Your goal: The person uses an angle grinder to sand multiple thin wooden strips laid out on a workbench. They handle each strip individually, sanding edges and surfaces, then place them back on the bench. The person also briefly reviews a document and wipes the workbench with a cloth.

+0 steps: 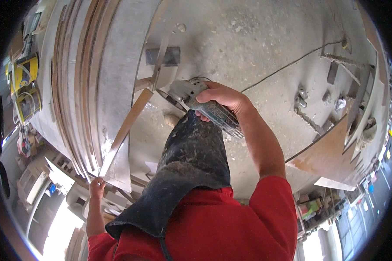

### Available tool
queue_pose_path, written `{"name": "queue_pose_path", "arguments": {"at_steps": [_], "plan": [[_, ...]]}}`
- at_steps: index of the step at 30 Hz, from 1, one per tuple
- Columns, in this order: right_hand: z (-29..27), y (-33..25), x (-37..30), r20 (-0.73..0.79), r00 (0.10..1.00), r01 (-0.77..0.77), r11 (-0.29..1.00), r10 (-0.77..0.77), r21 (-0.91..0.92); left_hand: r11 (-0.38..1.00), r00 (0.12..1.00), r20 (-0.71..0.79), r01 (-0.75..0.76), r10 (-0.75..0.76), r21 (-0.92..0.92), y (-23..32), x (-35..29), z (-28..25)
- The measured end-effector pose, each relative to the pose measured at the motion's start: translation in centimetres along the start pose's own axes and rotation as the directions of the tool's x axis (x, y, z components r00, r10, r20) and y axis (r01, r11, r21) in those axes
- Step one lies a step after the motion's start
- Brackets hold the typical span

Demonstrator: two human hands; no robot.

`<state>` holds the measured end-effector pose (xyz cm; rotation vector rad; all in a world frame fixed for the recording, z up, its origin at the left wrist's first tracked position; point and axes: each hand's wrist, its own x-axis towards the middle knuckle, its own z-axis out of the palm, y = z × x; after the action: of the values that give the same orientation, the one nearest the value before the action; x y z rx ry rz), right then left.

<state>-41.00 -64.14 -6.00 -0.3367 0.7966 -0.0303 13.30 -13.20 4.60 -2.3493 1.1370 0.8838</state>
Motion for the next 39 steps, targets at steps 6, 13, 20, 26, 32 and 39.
{"name": "queue_pose_path", "arguments": {"at_steps": [6,13,20,26,32,39], "plan": [[1.3,-1.0,0.3,0.046,0.999,0.005,0.999,-0.006,0.041,0.999,0.999,-0.031,-0.03,0.031,0.03,-0.1,0.1,-0.1],[-0.2,-0.1,0.4,0.015,1.0,0.002,0.997,0.0,-0.08,0.996,0.995,0.051,0.086,-0.087,0.034,0.4,-0.4,-0.1],[-3.2,5.3,1.3,-0.123,0.992,0.043,0.997,-0.034,0.069,0.989,0.99,-0.074,0.123,-0.117,0.08,3.1,-1.2,-2.6],[-4.0,8.7,0.0,-0.174,0.983,0.075,0.996,-0.064,0.058,0.982,0.926,-0.334,0.141,-0.174,-0.122,3.8,-3.3,-7.4],[-0.9,10.0,-0.9,-0.217,0.965,0.162,0.985,-0.148,0.052,0.969,0.847,-0.503,0.056,-0.173,-0.239,5.0,5.4,-13.2],[3.0,16.0,-4.8,-0.4,0.881,0.29,0.956,-0.253,0.033,0.911,0.853,-0.517,-0.153,-0.075,-0.383,8.8,16.3,-18.3]]}}
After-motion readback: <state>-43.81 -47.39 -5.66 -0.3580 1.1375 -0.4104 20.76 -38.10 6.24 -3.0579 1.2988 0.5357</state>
